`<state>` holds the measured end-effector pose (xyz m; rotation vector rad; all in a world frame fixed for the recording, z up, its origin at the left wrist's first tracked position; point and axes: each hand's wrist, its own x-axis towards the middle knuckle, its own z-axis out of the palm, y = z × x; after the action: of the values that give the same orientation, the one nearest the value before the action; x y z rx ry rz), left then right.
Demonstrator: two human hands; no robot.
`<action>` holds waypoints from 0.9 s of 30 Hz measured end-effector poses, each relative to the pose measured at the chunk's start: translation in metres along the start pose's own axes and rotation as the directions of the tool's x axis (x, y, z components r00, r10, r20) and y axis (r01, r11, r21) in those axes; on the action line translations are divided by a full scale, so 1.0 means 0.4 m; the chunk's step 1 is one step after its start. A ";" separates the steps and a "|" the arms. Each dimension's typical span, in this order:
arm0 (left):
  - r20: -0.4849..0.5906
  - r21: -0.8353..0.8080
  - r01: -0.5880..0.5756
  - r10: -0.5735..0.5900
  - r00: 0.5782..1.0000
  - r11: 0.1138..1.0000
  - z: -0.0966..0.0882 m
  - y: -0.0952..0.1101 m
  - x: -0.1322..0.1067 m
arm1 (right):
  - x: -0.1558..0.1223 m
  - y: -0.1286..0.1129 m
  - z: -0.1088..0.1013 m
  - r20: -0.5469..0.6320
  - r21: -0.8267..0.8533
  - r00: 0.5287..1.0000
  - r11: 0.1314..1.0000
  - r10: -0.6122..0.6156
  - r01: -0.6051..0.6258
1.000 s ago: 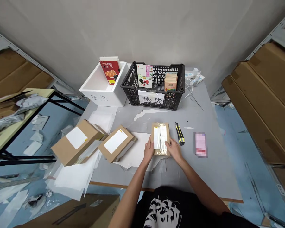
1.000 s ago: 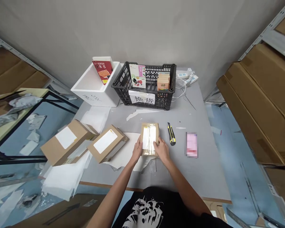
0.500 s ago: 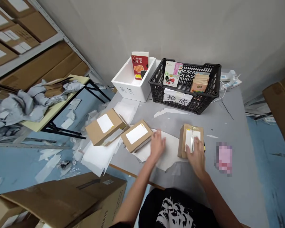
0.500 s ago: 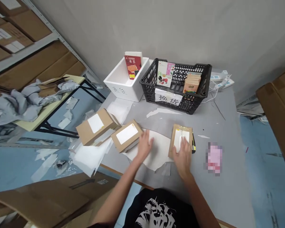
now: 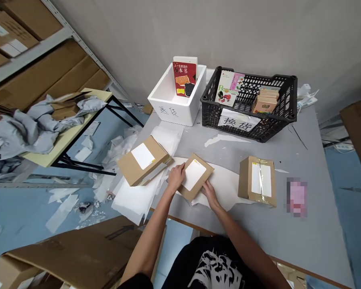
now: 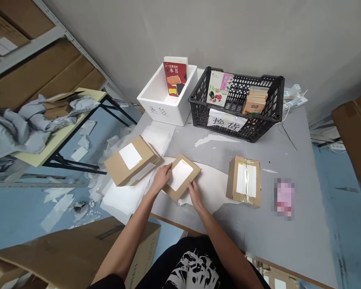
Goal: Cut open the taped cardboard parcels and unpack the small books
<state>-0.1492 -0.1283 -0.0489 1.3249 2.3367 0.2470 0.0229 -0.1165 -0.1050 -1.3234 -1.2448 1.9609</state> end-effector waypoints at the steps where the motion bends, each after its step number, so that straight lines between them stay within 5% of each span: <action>1: -0.024 -0.054 -0.030 0.029 0.999 0.998 0.006 -0.003 -0.019 | -0.008 0.000 -0.010 -0.030 0.017 0.999 1.000 0.014 -0.013; 6: -0.100 -0.290 -0.056 0.028 0.995 0.956 0.037 0.000 -0.093 | -0.047 -0.009 -0.068 -0.149 -0.080 0.985 0.993 -0.093 0.081; 13: -0.184 -0.445 -0.118 0.039 0.982 0.887 0.014 0.024 -0.096 | -0.090 -0.098 -0.076 -0.249 -0.267 0.955 0.959 -0.163 0.094; 16: -0.123 -0.498 -0.049 -0.014 0.992 0.866 0.042 -0.002 -0.074 | -0.119 -0.134 -0.037 -0.293 -0.441 0.928 0.894 -0.228 0.081; 22: 0.091 -0.609 0.158 -0.129 0.987 0.778 0.165 -0.038 -0.012 | -0.129 -0.170 0.048 -0.186 -0.711 0.886 0.681 -0.425 0.177; 27: 0.172 -0.630 0.113 -0.003 0.985 0.769 0.225 -0.008 -0.020 | -0.087 -0.138 0.086 -0.095 -0.737 0.904 0.639 -0.418 0.218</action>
<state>-0.1068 -0.1422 -0.1277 0.8829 1.8842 0.8056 0.0011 -0.1311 -0.0361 -1.4837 -2.0512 1.0061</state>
